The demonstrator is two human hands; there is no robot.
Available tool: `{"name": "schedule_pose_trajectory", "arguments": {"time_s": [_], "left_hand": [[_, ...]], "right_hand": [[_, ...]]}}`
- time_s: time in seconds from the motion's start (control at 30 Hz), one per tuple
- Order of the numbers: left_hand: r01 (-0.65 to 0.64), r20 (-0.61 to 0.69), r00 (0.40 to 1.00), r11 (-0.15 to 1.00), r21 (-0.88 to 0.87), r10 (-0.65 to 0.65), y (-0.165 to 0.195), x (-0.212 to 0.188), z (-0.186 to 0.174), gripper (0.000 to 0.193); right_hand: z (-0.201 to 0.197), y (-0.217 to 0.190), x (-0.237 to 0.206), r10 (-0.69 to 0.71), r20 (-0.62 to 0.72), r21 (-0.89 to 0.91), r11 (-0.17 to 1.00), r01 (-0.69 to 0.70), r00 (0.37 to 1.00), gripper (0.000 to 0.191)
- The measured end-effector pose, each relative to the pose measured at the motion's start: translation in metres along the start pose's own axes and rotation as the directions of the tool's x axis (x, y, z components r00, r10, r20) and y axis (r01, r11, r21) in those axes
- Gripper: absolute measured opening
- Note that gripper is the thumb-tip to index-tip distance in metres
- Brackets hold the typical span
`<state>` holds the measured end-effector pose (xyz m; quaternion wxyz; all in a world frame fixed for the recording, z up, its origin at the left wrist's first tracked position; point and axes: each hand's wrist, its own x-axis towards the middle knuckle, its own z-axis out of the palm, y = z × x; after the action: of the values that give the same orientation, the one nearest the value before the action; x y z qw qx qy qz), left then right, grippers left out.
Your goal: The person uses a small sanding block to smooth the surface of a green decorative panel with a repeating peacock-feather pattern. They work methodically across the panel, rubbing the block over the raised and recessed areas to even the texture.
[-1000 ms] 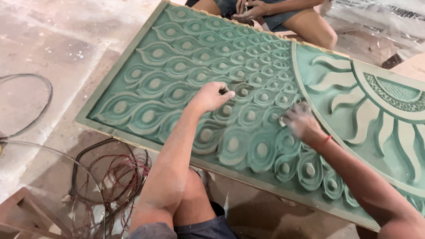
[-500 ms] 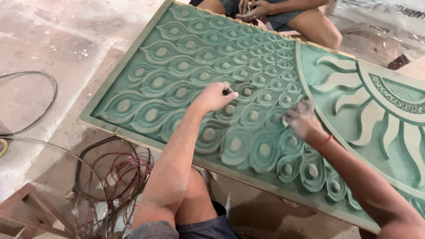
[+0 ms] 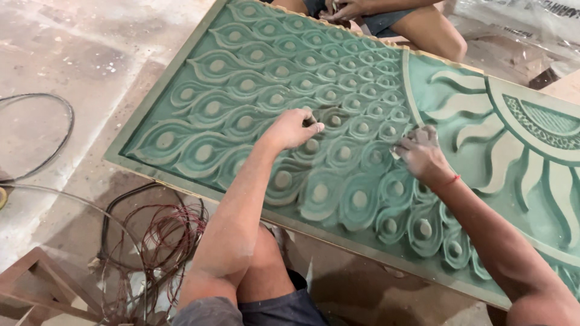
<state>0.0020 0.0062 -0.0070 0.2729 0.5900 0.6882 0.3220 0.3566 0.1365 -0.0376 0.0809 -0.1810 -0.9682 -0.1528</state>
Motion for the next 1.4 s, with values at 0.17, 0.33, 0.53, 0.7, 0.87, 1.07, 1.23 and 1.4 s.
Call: {"name": "schedule_pose_trajectory", "arguments": {"time_s": [0.17, 0.33, 0.53, 0.7, 0.87, 1.07, 1.23, 1.4], "left_hand": [[-0.012, -0.009, 1.0, 1.0, -0.015, 0.012, 0.0, 0.0, 0.002, 0.038], [-0.006, -0.006, 1.0, 0.999, -0.034, 0.006, 0.0, 0.001, 0.004, 0.038], [-0.012, 0.024, 1.0, 1.0, -0.02, 0.012, 0.002, -0.002, 0.002, 0.039], [0.02, 0.03, 0.999, 1.0, 0.005, -0.02, 0.001, -0.004, -0.004, 0.041], [-0.048, 0.012, 0.999, 0.998, 0.038, 0.048, -0.001, -0.007, -0.003, 0.042], [-0.036, 0.043, 0.998, 0.999, 0.018, 0.035, 0.004, -0.019, -0.013, 0.04], [-0.008, 0.029, 1.0, 1.0, 0.021, 0.007, 0.017, -0.023, -0.018, 0.039], [0.086, 0.097, 0.992, 0.995, -0.047, -0.081, 0.023, -0.026, -0.017, 0.035]], "right_hand": [[-0.007, -0.007, -0.002, -0.083, 0.018, -0.058, 0.995, 0.084, 0.996, 0.026], [-0.011, -0.006, -0.004, -0.076, 0.019, -0.026, 0.997, 0.077, 0.997, 0.025], [-0.015, 0.002, 0.001, -0.147, -0.06, -0.014, 0.989, 0.147, 0.987, 0.027], [-0.009, -0.006, -0.003, -0.151, -0.034, -0.048, 0.988, 0.15, 0.988, 0.026], [-0.008, 0.007, -0.005, -0.194, -0.028, -0.165, 0.968, 0.187, 0.981, 0.027], [-0.014, -0.005, -0.009, -0.052, -0.115, 0.023, 0.998, 0.055, 0.992, 0.018], [-0.026, -0.018, -0.013, -0.207, -0.129, -0.018, 0.978, 0.206, 0.97, 0.018], [-0.028, -0.005, -0.002, -0.165, -0.134, 0.025, 0.985, 0.17, 0.977, 0.012]]}}
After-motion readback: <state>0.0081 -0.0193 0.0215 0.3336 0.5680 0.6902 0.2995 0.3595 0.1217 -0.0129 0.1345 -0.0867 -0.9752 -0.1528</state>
